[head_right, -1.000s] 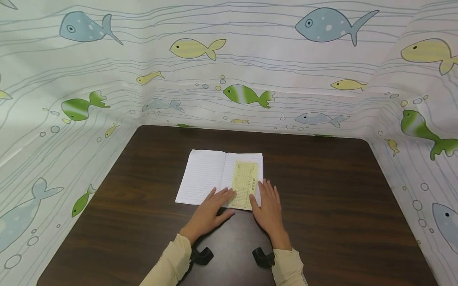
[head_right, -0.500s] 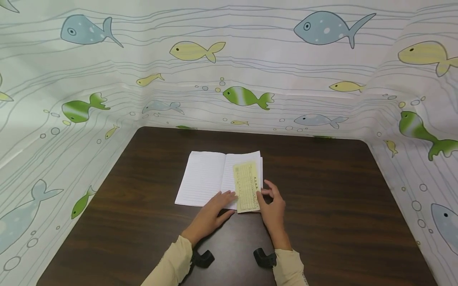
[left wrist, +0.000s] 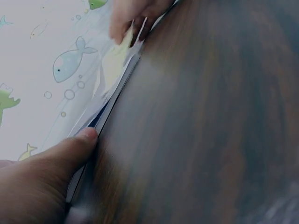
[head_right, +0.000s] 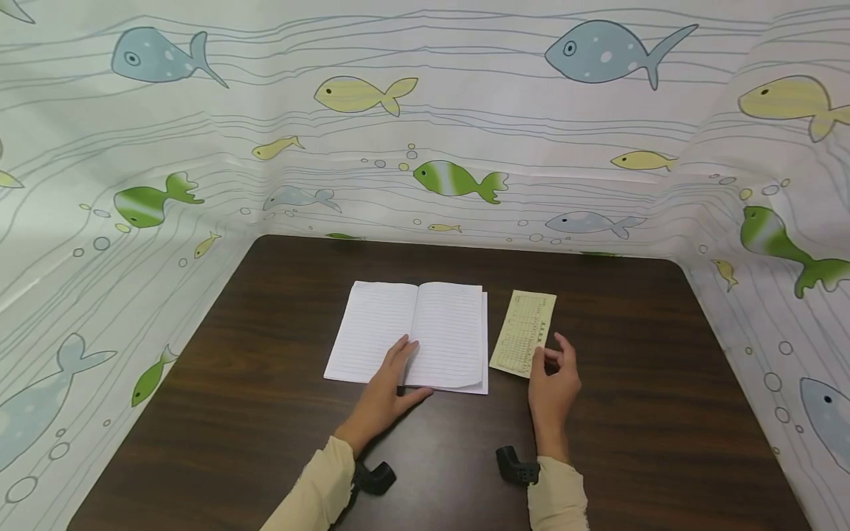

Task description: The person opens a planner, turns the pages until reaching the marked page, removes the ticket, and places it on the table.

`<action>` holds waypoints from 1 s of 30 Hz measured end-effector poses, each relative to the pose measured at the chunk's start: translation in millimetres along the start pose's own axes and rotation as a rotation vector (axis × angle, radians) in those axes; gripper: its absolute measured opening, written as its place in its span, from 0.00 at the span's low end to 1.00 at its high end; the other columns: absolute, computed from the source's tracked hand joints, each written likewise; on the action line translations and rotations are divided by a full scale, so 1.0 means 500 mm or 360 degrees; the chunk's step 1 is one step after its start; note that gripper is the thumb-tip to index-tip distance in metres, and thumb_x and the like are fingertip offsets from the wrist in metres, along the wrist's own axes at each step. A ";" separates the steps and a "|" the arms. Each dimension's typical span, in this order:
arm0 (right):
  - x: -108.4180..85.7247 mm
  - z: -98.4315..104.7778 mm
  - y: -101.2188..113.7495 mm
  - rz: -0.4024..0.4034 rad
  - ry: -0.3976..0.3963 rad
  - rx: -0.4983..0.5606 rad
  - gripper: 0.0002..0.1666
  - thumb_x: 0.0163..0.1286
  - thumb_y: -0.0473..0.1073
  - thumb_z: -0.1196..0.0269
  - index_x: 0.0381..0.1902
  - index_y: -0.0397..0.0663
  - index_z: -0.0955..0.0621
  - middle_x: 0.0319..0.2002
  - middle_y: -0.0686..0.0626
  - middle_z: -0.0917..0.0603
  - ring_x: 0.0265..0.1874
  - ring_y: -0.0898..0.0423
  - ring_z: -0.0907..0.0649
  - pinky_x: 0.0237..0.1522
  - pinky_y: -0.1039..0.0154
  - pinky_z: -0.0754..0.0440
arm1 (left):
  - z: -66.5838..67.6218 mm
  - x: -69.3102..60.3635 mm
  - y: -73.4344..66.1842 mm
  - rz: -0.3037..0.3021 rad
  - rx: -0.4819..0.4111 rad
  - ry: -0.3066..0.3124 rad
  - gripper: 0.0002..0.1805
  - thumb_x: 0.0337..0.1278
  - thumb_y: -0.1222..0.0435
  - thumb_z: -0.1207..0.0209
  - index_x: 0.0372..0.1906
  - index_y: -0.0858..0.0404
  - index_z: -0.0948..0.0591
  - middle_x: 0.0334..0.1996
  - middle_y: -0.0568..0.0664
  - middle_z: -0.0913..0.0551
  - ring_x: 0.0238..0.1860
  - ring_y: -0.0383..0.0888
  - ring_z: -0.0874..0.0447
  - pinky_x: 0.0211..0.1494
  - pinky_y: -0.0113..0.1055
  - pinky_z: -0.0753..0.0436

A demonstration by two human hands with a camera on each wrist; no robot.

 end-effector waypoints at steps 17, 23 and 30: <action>-0.023 -0.061 0.069 0.0693 0.0454 -0.0102 0.17 0.69 0.30 0.32 0.56 0.34 0.14 0.63 0.36 0.18 0.67 0.37 0.24 0.72 0.65 0.33 | 0.000 0.001 0.005 0.0051 -0.0031 0.0012 0.46 0.62 0.51 0.29 0.78 0.64 0.36 0.78 0.63 0.40 0.76 0.58 0.35 0.70 0.53 0.26; -0.071 -0.106 0.089 0.0750 0.0689 -0.0122 0.21 0.69 0.29 0.33 0.59 0.37 0.15 0.61 0.35 0.17 0.65 0.35 0.22 0.69 0.61 0.28 | -0.001 -0.001 0.007 0.0089 -0.0054 0.0041 0.46 0.63 0.49 0.29 0.78 0.65 0.36 0.78 0.63 0.40 0.76 0.58 0.34 0.71 0.53 0.27; -0.097 -0.140 0.096 0.0722 0.0833 -0.0132 0.20 0.75 0.33 0.37 0.63 0.39 0.17 0.64 0.39 0.19 0.65 0.36 0.22 0.63 0.36 0.26 | -0.001 0.000 0.006 0.0070 -0.0020 0.0017 0.46 0.63 0.49 0.30 0.78 0.65 0.36 0.78 0.63 0.39 0.75 0.57 0.33 0.70 0.53 0.26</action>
Point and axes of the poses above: each hand's wrist, its own x-axis towards the middle knuckle, its own z-axis out of the back of the hand, y = z × x, the point moved 8 cm from there along x, towards the middle knuckle
